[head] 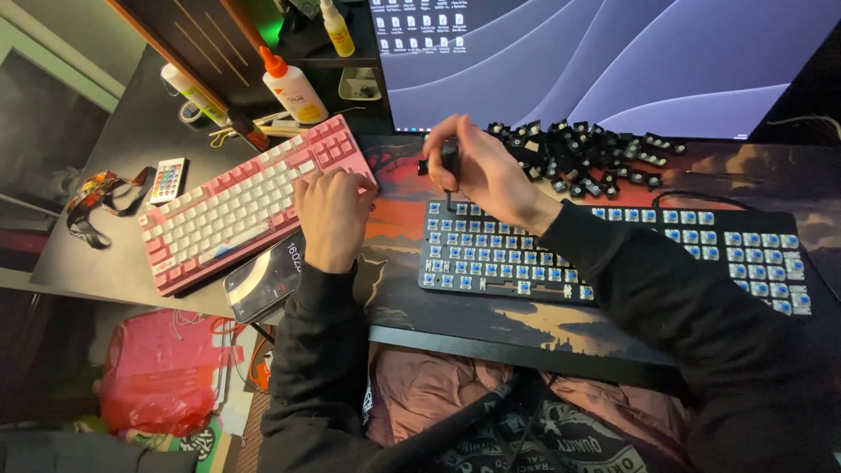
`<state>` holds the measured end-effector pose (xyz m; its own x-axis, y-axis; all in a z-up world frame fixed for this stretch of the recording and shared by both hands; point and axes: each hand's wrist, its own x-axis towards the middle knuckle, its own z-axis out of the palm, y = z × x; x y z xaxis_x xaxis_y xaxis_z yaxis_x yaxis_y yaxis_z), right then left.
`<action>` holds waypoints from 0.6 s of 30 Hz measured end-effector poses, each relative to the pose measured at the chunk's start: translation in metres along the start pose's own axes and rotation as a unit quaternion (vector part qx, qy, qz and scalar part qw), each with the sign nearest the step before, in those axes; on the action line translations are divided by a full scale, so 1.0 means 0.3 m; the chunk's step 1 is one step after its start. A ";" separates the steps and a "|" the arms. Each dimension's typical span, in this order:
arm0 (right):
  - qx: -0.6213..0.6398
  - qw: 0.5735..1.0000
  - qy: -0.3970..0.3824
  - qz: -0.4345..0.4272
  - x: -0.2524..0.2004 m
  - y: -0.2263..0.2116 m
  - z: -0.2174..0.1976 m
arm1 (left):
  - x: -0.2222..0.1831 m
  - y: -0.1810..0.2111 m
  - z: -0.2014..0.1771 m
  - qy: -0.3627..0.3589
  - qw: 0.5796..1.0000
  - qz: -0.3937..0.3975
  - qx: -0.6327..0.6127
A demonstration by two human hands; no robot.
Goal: The person is assembling a mechanical keyboard by inserting switches into the PCB and plate.
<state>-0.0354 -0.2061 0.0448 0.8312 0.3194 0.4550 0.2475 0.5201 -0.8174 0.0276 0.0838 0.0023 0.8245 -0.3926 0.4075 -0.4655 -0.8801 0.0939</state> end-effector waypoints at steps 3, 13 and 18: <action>-0.057 0.998 0.025 -0.001 0.001 -0.001 0.012 | -0.001 0.003 0.012 -0.008 1.000 -0.010 -0.001; 0.023 0.998 0.046 0.044 -0.005 0.012 0.007 | 0.011 0.004 -0.026 -0.005 0.999 -0.031 0.007; -0.026 0.999 0.035 -0.021 -0.015 0.016 0.013 | 0.002 0.013 -0.018 -0.047 0.998 -0.034 0.021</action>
<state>-0.0398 -0.2021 0.0403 0.8519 0.2420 0.4645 0.3062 0.4893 -0.8166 0.0245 0.0814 0.0079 0.8813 -0.3526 0.3146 -0.3945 -0.9155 0.0790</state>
